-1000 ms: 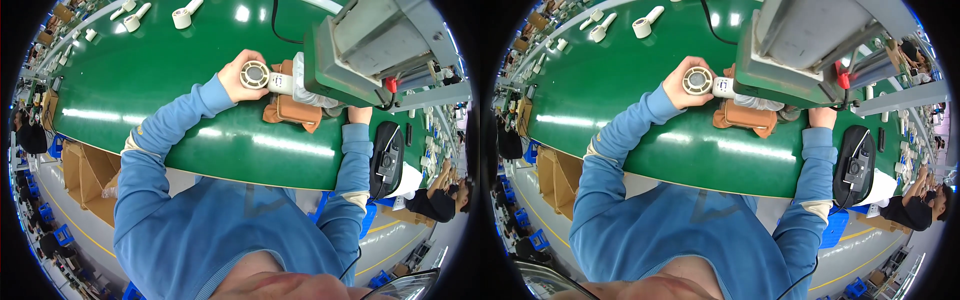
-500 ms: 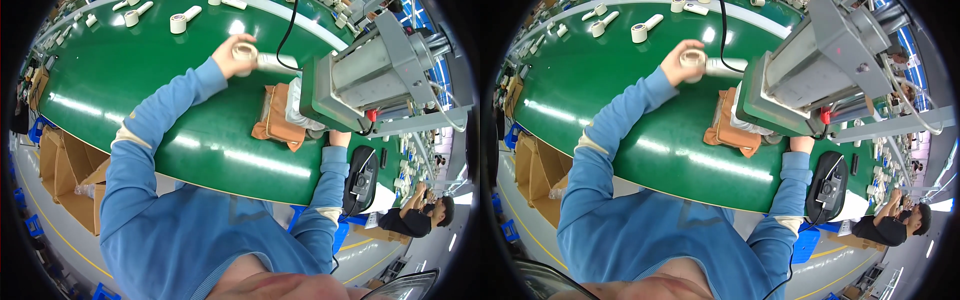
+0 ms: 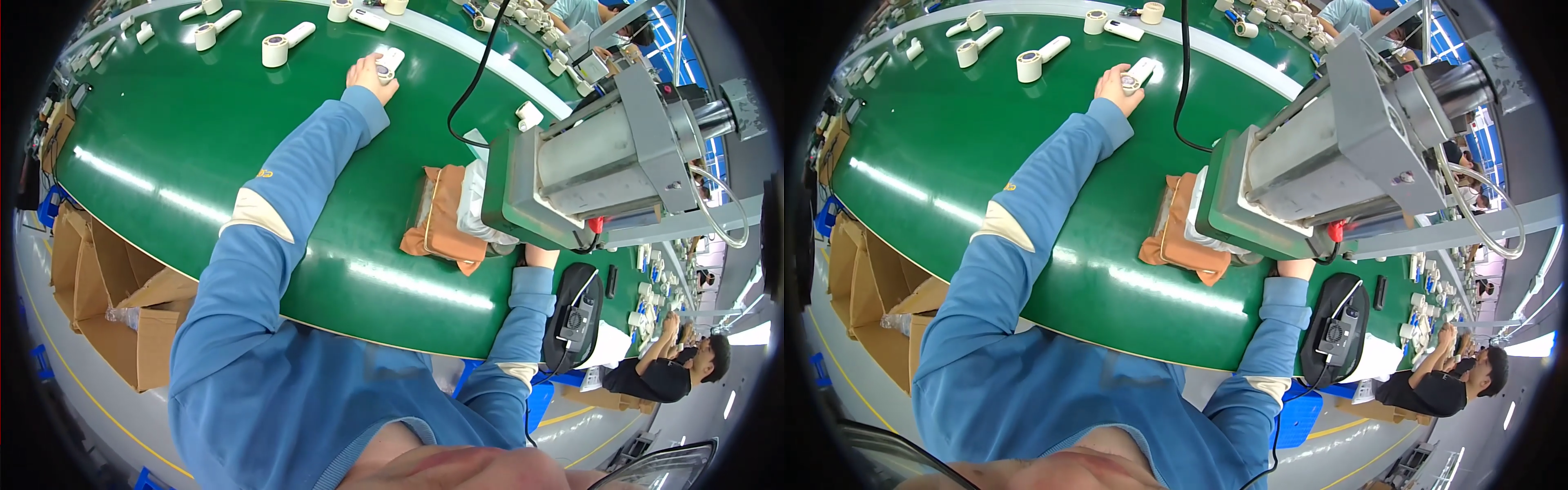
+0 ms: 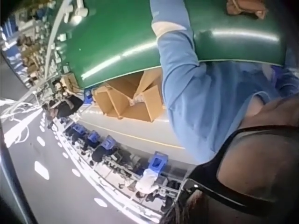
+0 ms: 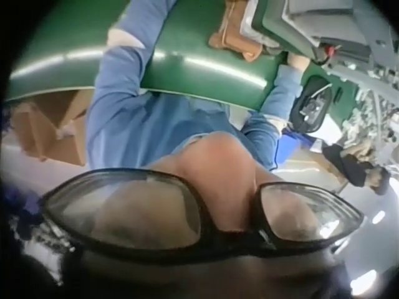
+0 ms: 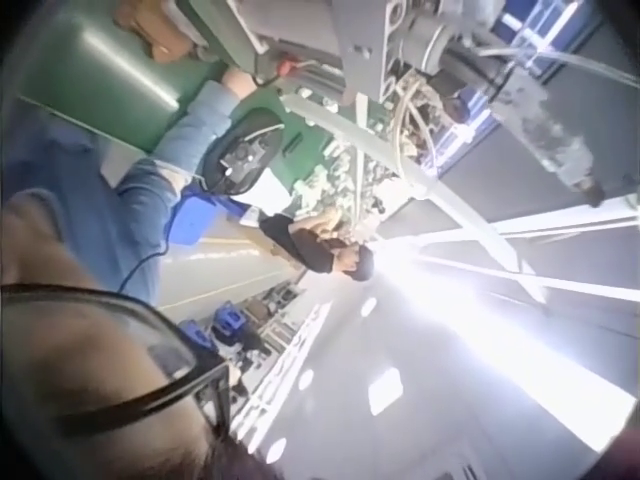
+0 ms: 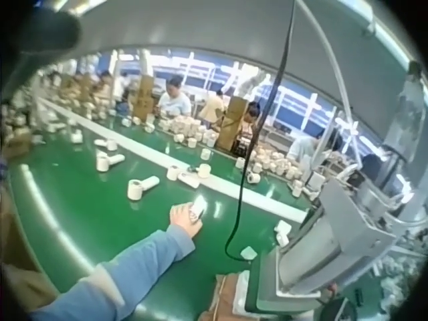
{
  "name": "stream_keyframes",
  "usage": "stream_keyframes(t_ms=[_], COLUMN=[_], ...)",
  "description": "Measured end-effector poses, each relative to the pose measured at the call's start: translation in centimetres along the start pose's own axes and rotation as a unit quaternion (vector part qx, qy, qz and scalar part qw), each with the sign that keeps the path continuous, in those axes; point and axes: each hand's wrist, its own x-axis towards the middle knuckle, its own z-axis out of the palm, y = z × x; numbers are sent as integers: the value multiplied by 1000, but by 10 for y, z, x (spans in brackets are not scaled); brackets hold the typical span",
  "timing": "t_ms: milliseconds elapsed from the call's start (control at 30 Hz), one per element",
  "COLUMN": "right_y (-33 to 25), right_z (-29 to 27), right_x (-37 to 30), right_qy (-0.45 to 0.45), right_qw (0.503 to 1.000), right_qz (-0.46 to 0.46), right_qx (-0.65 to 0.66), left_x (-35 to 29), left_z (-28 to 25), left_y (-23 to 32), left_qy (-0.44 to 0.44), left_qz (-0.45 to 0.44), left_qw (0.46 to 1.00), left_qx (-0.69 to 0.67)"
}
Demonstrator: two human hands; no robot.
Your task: Assembling small plastic components using a pneumatic press on a factory assembly line.
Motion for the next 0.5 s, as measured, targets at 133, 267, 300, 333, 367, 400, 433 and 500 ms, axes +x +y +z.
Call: stream_keyframes(t_ms=[133, 267, 300, 333, 367, 400, 433, 500], right_y=[6, 20, 21, 24, 26, 26, 30, 31], right_z=[12, 13, 15, 13, 12, 13, 9, 11], right_x=[6, 2, 6, -2, -3, -9, -13, -17], right_qy=[5, 6, 5, 4, 4, 3, 4, 7], right_qw=[1000, 1000, 1000, 1000, 999, 999, 999, 999], right_qz=[-6, -19, -23, -28, -33, -38, -39, -43], right_qx=[8, 8, 8, 8, 8, 8, 7, 4], left_x=[6, 3, 1, -1, -3, -5, -6, -6], left_z=[-11, -12, -10, -9, -8, -8, -7, -6], left_y=[17, 25, 22, 19, 15, 12, 13, 14], left_qy=[65, 13, -34, -80, -126, -171, -172, -188], left_qz=[123, 282, 282, 280, 277, 273, 272, 253], left_qw=[988, 959, 959, 956, 951, 943, 943, 945], left_qx=[62, 9, -12, -34, -57, -79, -80, -89])
